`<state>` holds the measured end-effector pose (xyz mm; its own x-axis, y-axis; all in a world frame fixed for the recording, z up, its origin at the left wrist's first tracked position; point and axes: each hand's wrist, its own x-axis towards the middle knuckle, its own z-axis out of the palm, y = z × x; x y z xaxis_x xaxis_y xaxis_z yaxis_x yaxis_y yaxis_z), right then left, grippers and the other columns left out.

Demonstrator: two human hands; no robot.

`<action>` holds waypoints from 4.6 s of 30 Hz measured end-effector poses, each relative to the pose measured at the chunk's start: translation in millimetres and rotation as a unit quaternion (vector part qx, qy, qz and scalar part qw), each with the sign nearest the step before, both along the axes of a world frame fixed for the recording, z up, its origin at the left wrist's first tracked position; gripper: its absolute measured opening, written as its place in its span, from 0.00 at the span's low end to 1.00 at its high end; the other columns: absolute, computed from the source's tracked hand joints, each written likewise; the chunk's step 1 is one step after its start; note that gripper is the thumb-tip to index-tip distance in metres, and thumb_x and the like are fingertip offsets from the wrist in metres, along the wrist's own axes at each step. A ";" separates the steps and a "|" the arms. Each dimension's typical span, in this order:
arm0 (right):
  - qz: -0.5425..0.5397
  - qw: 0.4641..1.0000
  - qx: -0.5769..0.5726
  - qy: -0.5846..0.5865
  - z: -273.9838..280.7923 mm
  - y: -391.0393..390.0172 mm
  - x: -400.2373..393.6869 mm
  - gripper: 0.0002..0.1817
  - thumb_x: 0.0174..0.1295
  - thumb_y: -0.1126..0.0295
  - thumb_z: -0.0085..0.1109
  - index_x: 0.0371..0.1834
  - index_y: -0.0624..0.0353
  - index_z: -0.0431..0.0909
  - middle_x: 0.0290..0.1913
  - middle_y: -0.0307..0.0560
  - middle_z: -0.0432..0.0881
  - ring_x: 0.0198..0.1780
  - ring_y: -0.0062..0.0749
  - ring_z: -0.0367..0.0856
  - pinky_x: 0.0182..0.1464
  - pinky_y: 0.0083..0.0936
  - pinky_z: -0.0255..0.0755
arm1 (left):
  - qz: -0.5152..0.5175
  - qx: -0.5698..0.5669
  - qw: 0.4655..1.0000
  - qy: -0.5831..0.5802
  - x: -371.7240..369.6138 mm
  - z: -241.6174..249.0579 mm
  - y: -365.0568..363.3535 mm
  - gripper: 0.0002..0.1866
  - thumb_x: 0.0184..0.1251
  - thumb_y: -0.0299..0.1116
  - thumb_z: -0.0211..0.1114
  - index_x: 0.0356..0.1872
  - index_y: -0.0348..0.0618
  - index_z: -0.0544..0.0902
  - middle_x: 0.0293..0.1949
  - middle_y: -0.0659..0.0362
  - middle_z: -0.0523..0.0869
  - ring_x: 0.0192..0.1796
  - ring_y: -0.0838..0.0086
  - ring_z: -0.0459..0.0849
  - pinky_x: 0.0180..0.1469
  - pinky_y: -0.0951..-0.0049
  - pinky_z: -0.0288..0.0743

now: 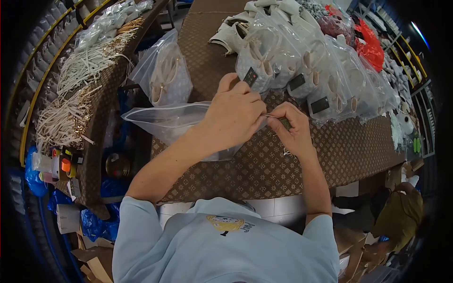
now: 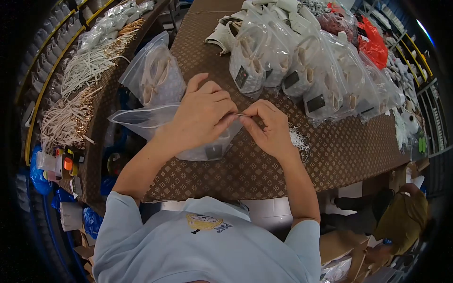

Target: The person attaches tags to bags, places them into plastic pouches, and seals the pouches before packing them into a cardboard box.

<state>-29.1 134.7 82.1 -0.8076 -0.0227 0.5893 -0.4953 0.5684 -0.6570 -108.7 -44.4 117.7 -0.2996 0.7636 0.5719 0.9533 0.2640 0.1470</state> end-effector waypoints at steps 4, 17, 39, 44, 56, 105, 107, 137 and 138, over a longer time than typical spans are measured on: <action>-0.003 1.000 0.011 -0.012 2.4 -2.9 0.3 0.06 0.52 0.76 0.63 0.27 0.63 0.75 0.28 0.44 0.77 0.31 0.35 0.75 0.33 0.25 0.68 | 0.008 -0.030 0.999 0.042 -0.5 -4.1 -3.1 0.05 0.52 0.35 0.66 0.27 0.47 0.81 0.28 0.64 0.78 0.43 0.70 0.74 0.63 0.55 0.55; -0.030 0.998 0.058 -0.019 12.2 -5.0 0.0 0.06 0.53 0.75 0.63 0.26 0.64 0.75 0.28 0.45 0.77 0.35 0.36 0.75 0.40 0.27 0.68 | 0.162 -0.087 0.979 0.089 -31.5 12.1 -177.1 0.06 0.56 0.36 0.63 0.27 0.47 0.81 0.32 0.64 0.80 0.52 0.72 0.75 0.71 0.49 0.40; 0.052 0.970 0.033 -0.235 -138.8 -65.4 -47.2 0.34 0.44 0.64 0.66 0.60 0.47 0.69 0.56 0.43 0.74 0.57 0.41 0.72 0.55 0.36 0.69 | 0.171 0.102 0.848 -0.492 -66.3 -64.3 -236.0 0.26 0.59 0.35 0.67 0.57 0.36 0.72 0.51 0.53 0.81 0.53 0.68 0.79 0.60 0.69 0.67; -0.087 0.975 0.054 -0.197 -130.9 -13.8 22.1 0.21 0.48 0.65 0.61 0.48 0.51 0.76 0.47 0.44 0.79 0.49 0.40 0.78 0.49 0.33 0.73 | 0.054 0.227 0.859 -0.455 -54.7 -39.3 -173.4 0.20 0.66 0.31 0.58 0.56 0.34 0.72 0.49 0.53 0.81 0.51 0.70 0.80 0.58 0.71 0.68; -0.703 0.703 0.009 -0.107 -113.6 296.2 207.7 0.23 0.54 0.63 0.65 0.52 0.59 0.74 0.45 0.54 0.81 0.43 0.46 0.81 0.45 0.34 0.73 | 0.601 -0.009 0.792 0.107 -130.8 -28.0 -166.0 0.36 0.65 0.48 0.60 0.68 0.42 0.59 0.65 0.45 0.65 0.65 0.54 0.67 0.62 0.55 0.65; -0.313 0.945 0.097 -0.010 -15.0 -42.4 -1.3 0.05 0.42 0.64 0.57 0.19 0.46 0.83 0.26 0.39 0.78 0.30 0.41 0.78 0.26 0.38 0.66 | -0.165 -0.191 0.919 -0.304 -64.8 -73.9 36.5 0.23 0.67 0.47 0.55 0.47 0.32 0.77 0.29 0.49 0.82 0.29 0.68 0.81 0.30 0.72 0.73; -0.322 0.937 0.131 -0.032 -16.5 -40.5 -11.2 0.05 0.42 0.63 0.57 0.19 0.46 0.83 0.28 0.39 0.79 0.31 0.40 0.78 0.26 0.38 0.66 | -0.161 -0.187 0.915 -0.320 -62.3 -74.8 28.2 0.23 0.67 0.47 0.55 0.46 0.32 0.78 0.29 0.50 0.82 0.29 0.68 0.81 0.29 0.72 0.73; 0.020 0.954 0.179 -0.238 27.1 -88.6 -19.9 0.14 0.38 0.57 0.66 0.23 0.55 0.82 0.26 0.43 0.82 0.33 0.39 0.81 0.31 0.35 0.72 | -0.006 0.213 0.725 -0.655 19.0 -72.5 -92.7 0.19 0.66 0.44 0.58 0.32 0.33 0.79 0.24 0.52 0.83 0.23 0.70 0.81 0.24 0.74 0.72; 0.043 0.955 0.166 -0.241 26.6 -86.4 -19.0 0.15 0.37 0.57 0.65 0.24 0.57 0.80 0.26 0.44 0.82 0.33 0.40 0.81 0.32 0.35 0.71 | -0.019 0.255 0.692 -0.675 20.6 -71.4 -89.2 0.19 0.67 0.45 0.57 0.30 0.35 0.78 0.22 0.54 0.83 0.21 0.74 0.80 0.23 0.76 0.70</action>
<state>-48.0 48.3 108.7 -0.9702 -0.2212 0.0987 -0.2345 0.7558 -0.6114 -88.1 -133.6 46.3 -0.8090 0.5877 -0.0118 -0.1399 -0.1730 0.9749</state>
